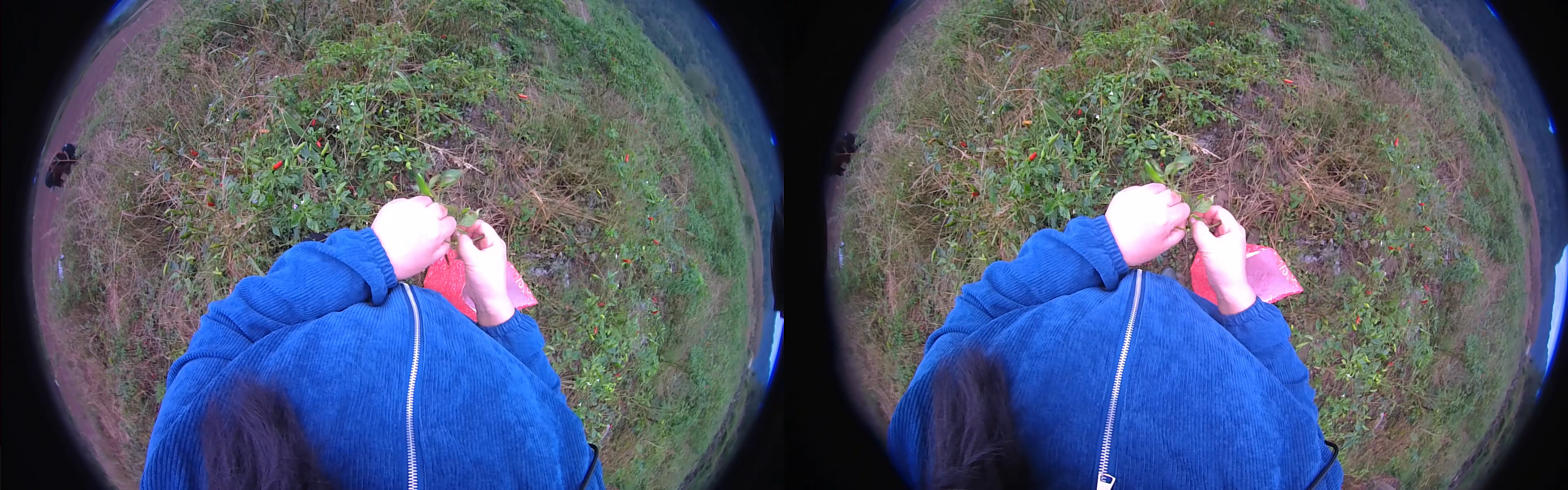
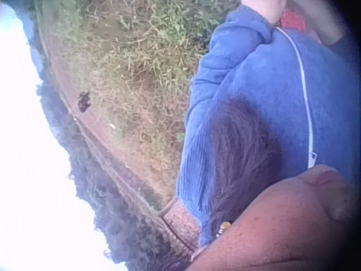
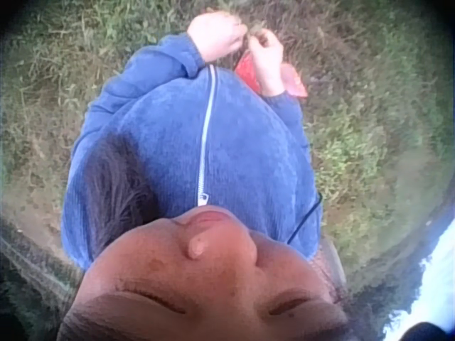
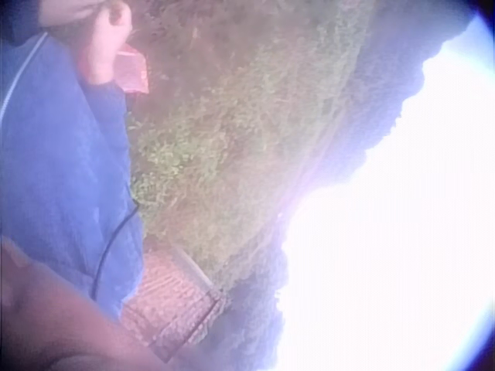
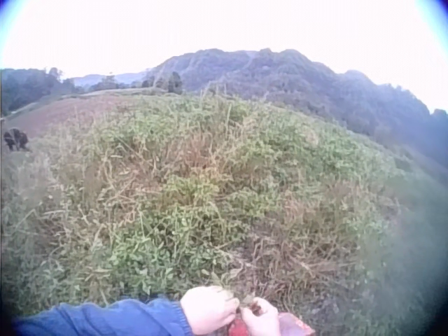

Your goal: The person picks green and red chilies from plants in a garden and places them into a red plastic bag. The person repeatedly reaches for chilies, plucks them by hand, and deposits them into the bag held in the other hand.

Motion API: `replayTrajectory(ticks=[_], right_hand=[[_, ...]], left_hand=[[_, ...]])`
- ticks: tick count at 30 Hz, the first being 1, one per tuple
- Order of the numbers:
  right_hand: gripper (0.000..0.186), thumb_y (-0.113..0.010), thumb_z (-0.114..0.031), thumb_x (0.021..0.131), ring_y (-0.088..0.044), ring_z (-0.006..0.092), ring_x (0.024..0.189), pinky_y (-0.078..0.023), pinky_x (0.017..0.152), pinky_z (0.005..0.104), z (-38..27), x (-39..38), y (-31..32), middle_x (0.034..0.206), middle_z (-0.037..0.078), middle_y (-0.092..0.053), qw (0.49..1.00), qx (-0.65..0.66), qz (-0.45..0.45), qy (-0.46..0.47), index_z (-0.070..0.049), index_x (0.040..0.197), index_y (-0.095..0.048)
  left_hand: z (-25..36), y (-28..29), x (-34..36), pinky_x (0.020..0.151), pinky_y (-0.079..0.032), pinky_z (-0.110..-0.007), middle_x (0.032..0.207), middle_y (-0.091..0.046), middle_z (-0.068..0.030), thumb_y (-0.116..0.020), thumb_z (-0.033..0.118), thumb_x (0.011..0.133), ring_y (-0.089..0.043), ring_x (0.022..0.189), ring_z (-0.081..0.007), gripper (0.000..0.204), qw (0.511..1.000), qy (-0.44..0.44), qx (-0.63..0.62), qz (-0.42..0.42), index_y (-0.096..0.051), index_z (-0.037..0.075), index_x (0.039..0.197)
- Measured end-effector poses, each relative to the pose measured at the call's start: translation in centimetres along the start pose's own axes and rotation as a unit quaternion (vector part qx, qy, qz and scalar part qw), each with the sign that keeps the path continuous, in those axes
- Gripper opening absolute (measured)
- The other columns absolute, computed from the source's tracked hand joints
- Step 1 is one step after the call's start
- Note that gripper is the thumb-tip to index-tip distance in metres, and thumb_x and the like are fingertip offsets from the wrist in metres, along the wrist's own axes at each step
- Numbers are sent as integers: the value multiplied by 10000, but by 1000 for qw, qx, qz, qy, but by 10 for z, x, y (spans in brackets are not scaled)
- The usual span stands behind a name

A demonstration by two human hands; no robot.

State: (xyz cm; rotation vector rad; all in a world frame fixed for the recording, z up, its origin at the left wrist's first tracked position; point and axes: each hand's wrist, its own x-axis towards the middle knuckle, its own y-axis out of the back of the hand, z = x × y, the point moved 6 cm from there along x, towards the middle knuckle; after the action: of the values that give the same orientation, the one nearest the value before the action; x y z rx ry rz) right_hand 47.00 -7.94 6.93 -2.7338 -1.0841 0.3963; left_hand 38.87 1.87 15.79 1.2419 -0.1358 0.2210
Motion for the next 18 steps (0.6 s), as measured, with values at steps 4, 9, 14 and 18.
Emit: replayTrajectory(ticks=[4,9,14,18], right_hand=[[104,-618,-2,840,-471,48,654,-391,601,202,-2,7,17,792,-11,-569,995,2,97,28,-30,937,-594],[61,-607,-51,865,-371,93,599,-327,538,232,-1,7,14,718,-8,-468,925,365,-49,-93,-56,895,-555],[68,-593,-88,874,-375,101,622,-325,536,232,-4,-2,8,706,-5,-434,898,403,-68,-165,-53,866,-535],[42,-571,-45,887,-390,88,619,-339,539,235,-6,-5,0,686,-11,-444,901,387,-71,-182,-67,862,-546]], left_hand=[[-5,-33,-12,620,-459,-321,692,-563,-67,-542,127,776,-549,631,-161,108,906,102,-393,-120,-573,34,733],[-57,-61,-31,570,-464,-210,769,-576,7,-451,222,968,-533,640,-72,177,661,360,-656,-42,-551,82,922],[-71,-50,-18,563,-399,-187,821,-561,36,-477,196,966,-469,648,-38,182,678,326,-659,20,-576,79,1065],[-56,-46,-9,586,-369,-205,788,-546,59,-555,199,911,-421,664,-27,160,743,296,-599,-30,-619,82,1000]])
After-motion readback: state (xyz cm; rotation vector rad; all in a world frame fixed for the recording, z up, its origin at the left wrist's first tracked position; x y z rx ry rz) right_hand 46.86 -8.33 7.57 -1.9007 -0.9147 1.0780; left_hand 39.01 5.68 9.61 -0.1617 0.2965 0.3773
